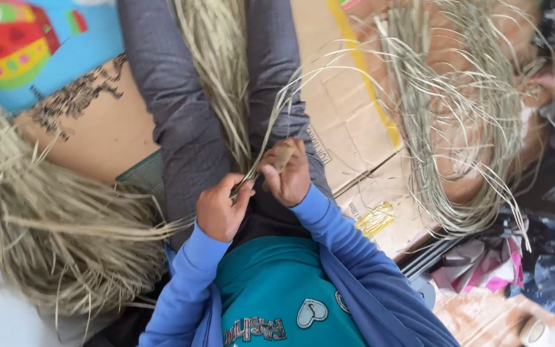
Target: The person is using a small wooden tool to strip and separate individual straw fibers from a larger bundle while sitting on the floor.
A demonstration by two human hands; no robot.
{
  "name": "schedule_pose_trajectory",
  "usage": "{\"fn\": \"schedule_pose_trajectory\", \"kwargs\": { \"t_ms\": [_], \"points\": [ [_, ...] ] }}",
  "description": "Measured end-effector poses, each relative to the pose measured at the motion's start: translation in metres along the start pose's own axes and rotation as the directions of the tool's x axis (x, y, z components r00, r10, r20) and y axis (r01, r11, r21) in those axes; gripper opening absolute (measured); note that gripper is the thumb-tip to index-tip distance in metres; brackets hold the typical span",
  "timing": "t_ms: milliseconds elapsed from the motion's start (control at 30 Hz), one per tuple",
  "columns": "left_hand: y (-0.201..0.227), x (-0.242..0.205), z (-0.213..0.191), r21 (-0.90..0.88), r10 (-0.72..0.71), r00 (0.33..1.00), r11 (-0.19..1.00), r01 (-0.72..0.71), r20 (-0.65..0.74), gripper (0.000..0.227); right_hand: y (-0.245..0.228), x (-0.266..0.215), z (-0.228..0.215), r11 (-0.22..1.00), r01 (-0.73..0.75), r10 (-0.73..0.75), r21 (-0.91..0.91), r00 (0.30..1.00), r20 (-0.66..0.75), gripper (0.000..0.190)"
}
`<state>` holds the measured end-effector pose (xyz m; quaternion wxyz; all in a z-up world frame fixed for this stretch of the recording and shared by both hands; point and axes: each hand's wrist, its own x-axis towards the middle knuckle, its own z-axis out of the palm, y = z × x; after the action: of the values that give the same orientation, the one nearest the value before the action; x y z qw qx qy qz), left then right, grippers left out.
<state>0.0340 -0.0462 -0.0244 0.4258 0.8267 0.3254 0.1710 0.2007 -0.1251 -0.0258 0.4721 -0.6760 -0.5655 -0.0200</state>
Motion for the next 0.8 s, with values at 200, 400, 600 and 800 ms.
{"fn": "schedule_pose_trajectory", "kwargs": {
  "t_ms": [200, 400, 600, 800],
  "points": [
    [0.002, -0.003, 0.003, 0.058, 0.042, 0.999, 0.997, -0.042, -0.013, 0.010, 0.012, -0.007, 0.002, 0.997, 0.062, -0.063, -0.053, 0.998, -0.011, 0.039],
    [0.003, -0.010, 0.008, 0.120, 0.052, 0.998, 0.992, -0.049, -0.023, 0.006, -0.007, 0.004, -0.001, 0.998, 0.057, -0.057, -0.007, 0.998, -0.011, 0.046],
    [0.016, -0.006, -0.003, 0.173, 0.099, 0.995, 0.980, -0.102, 0.025, 0.023, 0.021, -0.013, 0.001, 0.936, -0.095, 0.084, -0.340, 0.995, -0.045, 0.045],
    [0.036, 0.004, -0.040, -0.003, 0.055, 0.986, 0.998, -0.055, 0.158, 0.003, 0.132, -0.017, -0.044, 0.677, -0.253, 0.183, -0.691, 0.967, -0.175, 0.038]
  ]
}}
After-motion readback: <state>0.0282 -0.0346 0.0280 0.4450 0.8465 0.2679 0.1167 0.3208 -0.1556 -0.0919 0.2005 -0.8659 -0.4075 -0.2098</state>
